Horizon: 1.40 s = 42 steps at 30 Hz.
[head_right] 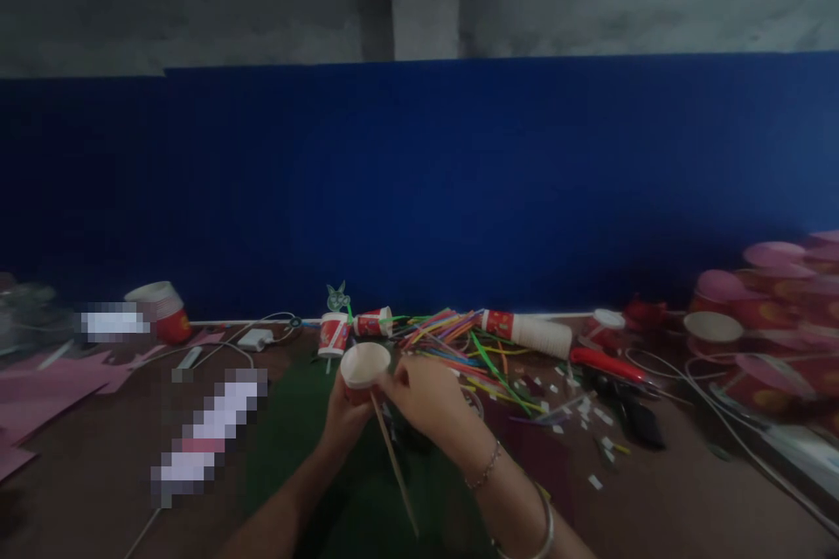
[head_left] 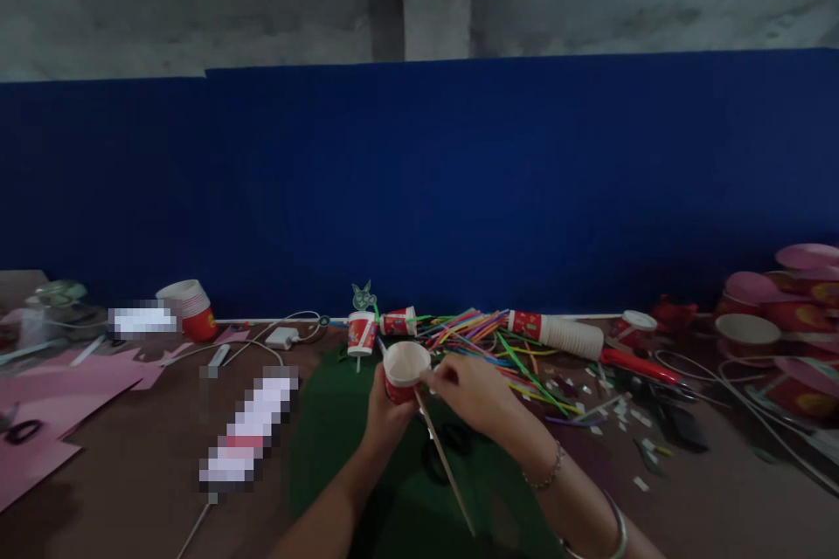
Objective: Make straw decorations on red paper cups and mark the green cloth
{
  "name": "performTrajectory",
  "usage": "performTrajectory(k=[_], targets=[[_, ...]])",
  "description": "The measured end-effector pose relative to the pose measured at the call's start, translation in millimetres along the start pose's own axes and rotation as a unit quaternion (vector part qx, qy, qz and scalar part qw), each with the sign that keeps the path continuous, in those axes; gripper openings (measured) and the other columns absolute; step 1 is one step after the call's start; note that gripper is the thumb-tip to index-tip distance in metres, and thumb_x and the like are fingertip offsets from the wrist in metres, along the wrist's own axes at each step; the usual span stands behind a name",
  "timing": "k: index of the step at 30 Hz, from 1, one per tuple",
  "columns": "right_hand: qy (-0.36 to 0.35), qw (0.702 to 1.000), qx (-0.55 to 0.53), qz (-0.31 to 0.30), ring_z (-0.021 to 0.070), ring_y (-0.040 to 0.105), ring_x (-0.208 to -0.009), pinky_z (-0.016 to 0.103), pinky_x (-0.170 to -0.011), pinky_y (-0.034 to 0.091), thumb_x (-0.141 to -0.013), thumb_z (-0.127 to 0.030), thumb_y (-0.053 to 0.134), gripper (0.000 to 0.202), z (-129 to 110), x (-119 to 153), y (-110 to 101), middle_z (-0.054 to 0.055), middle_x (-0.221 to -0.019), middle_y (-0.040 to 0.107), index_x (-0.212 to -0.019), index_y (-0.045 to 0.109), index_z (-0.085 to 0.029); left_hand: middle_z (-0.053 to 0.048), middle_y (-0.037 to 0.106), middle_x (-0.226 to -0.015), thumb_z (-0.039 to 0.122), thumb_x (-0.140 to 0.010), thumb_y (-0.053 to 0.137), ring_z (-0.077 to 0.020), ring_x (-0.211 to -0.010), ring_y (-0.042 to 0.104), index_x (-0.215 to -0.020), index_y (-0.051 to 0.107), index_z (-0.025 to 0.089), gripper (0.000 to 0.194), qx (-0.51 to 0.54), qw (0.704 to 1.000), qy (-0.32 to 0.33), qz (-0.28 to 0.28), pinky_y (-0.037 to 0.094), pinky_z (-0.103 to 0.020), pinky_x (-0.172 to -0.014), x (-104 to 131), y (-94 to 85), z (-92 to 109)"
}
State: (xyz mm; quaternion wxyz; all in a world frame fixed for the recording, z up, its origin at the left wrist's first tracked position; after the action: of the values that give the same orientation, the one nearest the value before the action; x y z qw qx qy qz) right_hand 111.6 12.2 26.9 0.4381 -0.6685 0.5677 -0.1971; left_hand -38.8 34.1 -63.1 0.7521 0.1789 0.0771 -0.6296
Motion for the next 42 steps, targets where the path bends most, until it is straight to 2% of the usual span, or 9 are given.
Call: performTrajectory(k=[2,5,11,20,25,28,31,34,42], targets=[[-0.01,0.996,0.019,-0.091,0.016,0.058,-0.059,0.025,-0.053,0.032,-0.076,-0.05,0.058,0.036,1.7,4.0,16.3,0.005,-0.064,0.066,-0.066,0.065,-0.017,-0.002,0.068,-0.081,0.022,-0.048,0.08,-0.0184,-0.073,0.063,-0.095,0.056,0.018,0.053,-0.002,0.999,-0.019,0.027,0.049,-0.026,-0.067,-1.1,-3.0,0.3],[-0.027,0.987,-0.004,-0.158,0.0135,0.057,-0.055,0.022,-0.052,0.035,-0.079,-0.032,0.054,0.023,1.1,9.6,32.7,0.003,-0.058,0.066,-0.065,0.064,-0.016,-0.003,0.068,-0.084,0.022,-0.049,0.078,-0.0185,-0.075,0.064,-0.094,0.057,0.018,0.05,-0.007,0.999,-0.038,0.035,0.049,-0.026,-0.068,-1.7,-5.2,2.1],[-0.016,0.96,-0.058,-0.275,0.0096,0.052,-0.041,0.019,-0.048,0.04,-0.077,-0.019,0.041,0.037,3.9,16.2,31.3,0.001,-0.041,0.056,-0.041,0.05,-0.016,-0.007,0.069,-0.095,0.024,-0.05,0.078,-0.0219,-0.085,0.064,-0.104,0.058,0.017,0.058,0.008,0.997,-0.053,0.051,0.05,-0.029,-0.074,-7.4,-13.7,-1.4],[-0.034,0.952,-0.08,-0.295,0.0092,0.05,-0.039,0.02,-0.048,0.042,-0.084,-0.026,0.038,0.038,5.9,14.4,21.5,-0.001,-0.038,0.051,-0.05,0.052,-0.016,-0.006,0.072,-0.082,0.019,-0.042,0.083,-0.0239,-0.08,0.067,-0.096,0.062,0.016,0.057,0.006,0.995,-0.096,0.004,0.052,-0.033,-0.074,-7.2,-14.2,-15.9],[-0.022,0.931,-0.047,-0.361,0.0114,0.055,-0.043,0.021,-0.05,0.041,-0.08,-0.021,0.043,0.026,17.7,23.2,10.0,-0.002,-0.039,0.052,-0.06,0.058,-0.016,-0.005,0.071,-0.079,0.023,-0.043,0.083,-0.0211,-0.072,0.067,-0.092,0.063,0.015,0.054,0.048,0.99,-0.092,0.091,0.052,-0.031,-0.07,-15.2,-26.2,-20.3],[-0.05,0.957,-0.043,-0.282,0.0113,0.055,-0.049,0.022,-0.054,0.041,-0.078,-0.018,0.048,0.022,18.7,18.6,-11.8,-0.001,-0.048,0.058,-0.059,0.059,-0.016,-0.006,0.071,-0.083,0.03,-0.051,0.082,-0.0199,-0.074,0.067,-0.095,0.062,0.014,0.051,0.101,0.986,-0.091,0.094,0.051,-0.031,-0.072,-18.5,-28.7,-21.9],[-0.102,0.986,-0.125,-0.052,0.0131,0.057,-0.065,0.024,-0.062,0.043,-0.087,-0.027,0.046,0.026,7.2,8.7,-41.7,0.003,-0.07,0.063,-0.071,0.064,-0.017,-0.008,0.071,-0.085,0.035,-0.056,0.08,-0.0208,-0.076,0.067,-0.1,0.06,0.014,0.052,0.138,0.983,-0.109,0.053,0.052,-0.031,-0.071,-16.8,-24.2,-22.1],[-0.133,0.962,-0.208,0.118,0.0154,0.057,-0.08,0.026,-0.07,0.045,-0.092,-0.034,0.04,0.031,-5.0,8.7,-52.7,0.007,-0.089,0.061,-0.087,0.066,-0.019,-0.009,0.071,-0.086,0.038,-0.059,0.079,-0.0222,-0.077,0.067,-0.105,0.058,0.014,0.056,0.156,0.979,-0.13,0.034,0.053,-0.032,-0.07,-12.7,-20.2,-20.6],[-0.308,0.908,-0.169,0.229,0.0182,0.056,-0.077,0.032,-0.07,0.046,-0.089,-0.017,0.044,0.017,-35.0,27.1,-22.8,0.007,-0.083,0.062,-0.098,0.058,-0.019,-0.009,0.071,-0.09,0.04,-0.061,0.078,-0.0215,-0.081,0.068,-0.102,0.058,0.014,0.053,0.175,0.975,-0.134,0.034,0.052,-0.032,-0.073,-11.8,-17.5,-16.9]])
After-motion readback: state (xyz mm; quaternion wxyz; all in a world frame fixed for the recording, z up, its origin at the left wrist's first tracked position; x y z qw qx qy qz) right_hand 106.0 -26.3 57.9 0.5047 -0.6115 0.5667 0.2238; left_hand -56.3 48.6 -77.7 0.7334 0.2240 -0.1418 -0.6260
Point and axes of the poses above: each hand's wrist, its own x-axis away from the middle knuckle, its own y-axis out of the palm, z = x × y, the point moved 5 cm from there along -x, towards the middle knuckle
